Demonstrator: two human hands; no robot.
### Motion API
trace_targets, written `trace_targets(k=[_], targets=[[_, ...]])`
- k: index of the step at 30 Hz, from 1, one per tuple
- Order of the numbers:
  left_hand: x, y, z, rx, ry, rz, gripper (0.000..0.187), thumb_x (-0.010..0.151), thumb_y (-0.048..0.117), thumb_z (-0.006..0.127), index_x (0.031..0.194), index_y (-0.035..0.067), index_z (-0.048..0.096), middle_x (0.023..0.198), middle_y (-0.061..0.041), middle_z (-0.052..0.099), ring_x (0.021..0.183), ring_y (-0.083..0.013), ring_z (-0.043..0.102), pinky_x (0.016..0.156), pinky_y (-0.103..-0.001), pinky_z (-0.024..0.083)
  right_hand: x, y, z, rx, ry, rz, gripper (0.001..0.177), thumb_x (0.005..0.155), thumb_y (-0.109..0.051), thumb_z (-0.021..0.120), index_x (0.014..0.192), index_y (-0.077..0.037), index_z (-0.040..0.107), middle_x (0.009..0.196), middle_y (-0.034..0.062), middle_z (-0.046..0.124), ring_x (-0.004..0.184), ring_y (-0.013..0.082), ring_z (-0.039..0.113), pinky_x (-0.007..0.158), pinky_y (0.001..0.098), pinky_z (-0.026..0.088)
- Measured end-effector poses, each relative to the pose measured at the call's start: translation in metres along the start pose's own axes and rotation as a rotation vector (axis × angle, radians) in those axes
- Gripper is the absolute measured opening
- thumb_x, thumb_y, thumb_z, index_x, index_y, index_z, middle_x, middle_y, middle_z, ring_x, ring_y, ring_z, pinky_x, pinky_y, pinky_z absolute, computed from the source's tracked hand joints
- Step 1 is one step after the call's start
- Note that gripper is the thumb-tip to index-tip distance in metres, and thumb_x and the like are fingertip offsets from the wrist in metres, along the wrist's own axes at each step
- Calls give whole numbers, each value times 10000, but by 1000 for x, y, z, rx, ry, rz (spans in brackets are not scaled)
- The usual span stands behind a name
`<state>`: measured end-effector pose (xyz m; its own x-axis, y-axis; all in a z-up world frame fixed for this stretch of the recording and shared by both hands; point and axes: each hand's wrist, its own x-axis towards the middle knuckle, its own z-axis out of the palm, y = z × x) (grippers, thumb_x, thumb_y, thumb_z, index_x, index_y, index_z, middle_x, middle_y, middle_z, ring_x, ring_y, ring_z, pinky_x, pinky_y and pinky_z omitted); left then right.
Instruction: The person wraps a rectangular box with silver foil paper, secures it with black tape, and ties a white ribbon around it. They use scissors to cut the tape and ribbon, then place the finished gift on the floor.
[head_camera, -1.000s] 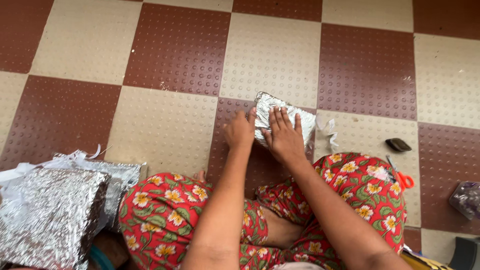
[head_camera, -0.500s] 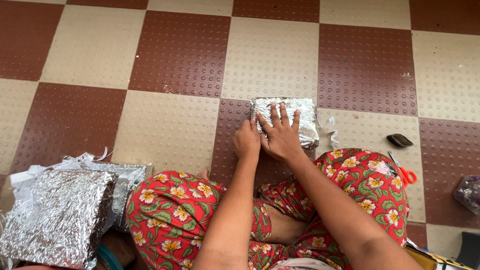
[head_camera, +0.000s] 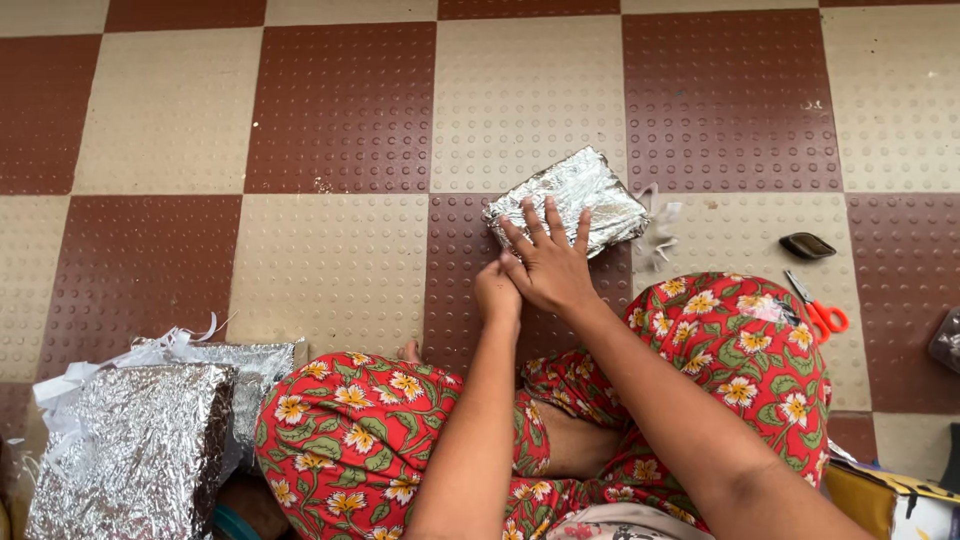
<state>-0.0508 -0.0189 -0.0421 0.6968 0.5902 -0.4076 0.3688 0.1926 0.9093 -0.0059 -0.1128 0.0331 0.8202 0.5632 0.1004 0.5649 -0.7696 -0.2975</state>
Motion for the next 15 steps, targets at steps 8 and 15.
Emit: trace_targets(k=[8, 15], targets=[[30, 81, -21, 501, 190, 262, 613, 970, 537, 558, 1229, -13, 631, 1217, -230, 701, 1146, -396, 675, 969, -502, 516, 0, -7, -13, -91, 1, -40, 660, 942, -506, 552, 1548, -276, 428, 1666, 60, 275, 1540, 382, 168, 1151, 744, -26], [58, 108, -8, 938, -149, 318, 425, 989, 476, 581, 1239, 146, 676, 1183, -180, 712, 1123, -399, 656, 941, -500, 507, 3, -4, -18, -269, -56, -78, 646, 889, -169, 580, 1518, -258, 469, 1682, 32, 261, 1546, 346, 178, 1164, 738, 31]])
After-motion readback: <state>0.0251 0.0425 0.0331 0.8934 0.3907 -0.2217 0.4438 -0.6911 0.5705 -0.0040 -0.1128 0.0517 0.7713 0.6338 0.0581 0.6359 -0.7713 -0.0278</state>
